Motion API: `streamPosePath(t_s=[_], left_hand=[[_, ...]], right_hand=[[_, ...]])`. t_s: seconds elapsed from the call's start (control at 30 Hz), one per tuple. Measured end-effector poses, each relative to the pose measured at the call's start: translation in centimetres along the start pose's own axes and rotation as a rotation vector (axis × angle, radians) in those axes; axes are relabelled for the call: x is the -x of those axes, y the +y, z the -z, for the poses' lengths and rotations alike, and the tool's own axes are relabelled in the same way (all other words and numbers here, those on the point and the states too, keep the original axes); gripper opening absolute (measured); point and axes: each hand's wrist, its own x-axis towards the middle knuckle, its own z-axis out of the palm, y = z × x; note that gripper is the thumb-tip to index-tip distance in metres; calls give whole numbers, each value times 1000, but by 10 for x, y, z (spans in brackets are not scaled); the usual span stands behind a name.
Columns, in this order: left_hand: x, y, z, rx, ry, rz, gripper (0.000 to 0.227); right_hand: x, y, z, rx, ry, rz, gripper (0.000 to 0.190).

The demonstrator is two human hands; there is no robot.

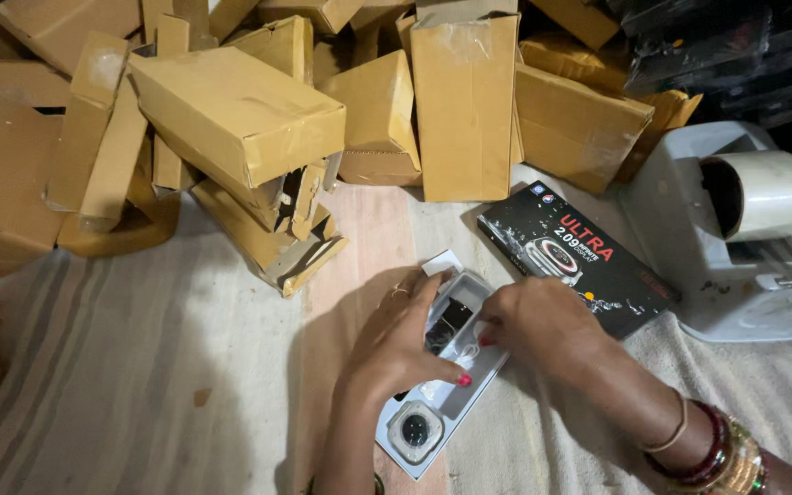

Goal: The person packs smartwatches into small cardboard boxes. They place a smartwatch box into a shipping box, seal it with tape, then open another smartwatch box to arrange the watch, strap, and charger before closing it and wrapping it in plastic.

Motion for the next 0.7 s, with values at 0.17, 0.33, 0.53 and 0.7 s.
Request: streamPosePath(t_s=[0.17,0.33,0.53,0.7], left_hand=[[-1,4,0,-103,27,-66,125],[-2,-4,4,79,96,-158,111],[-1,-18,11,-1,112,135,50],[-9,-27,7,14,10,249,40]], right_hand=[[0,-7,-13,231,-6,102,15],[-6,9,-2,-25,116,129,14],[9,56,29,-190,446,10,29],[9,81,33,17,354,36,109]])
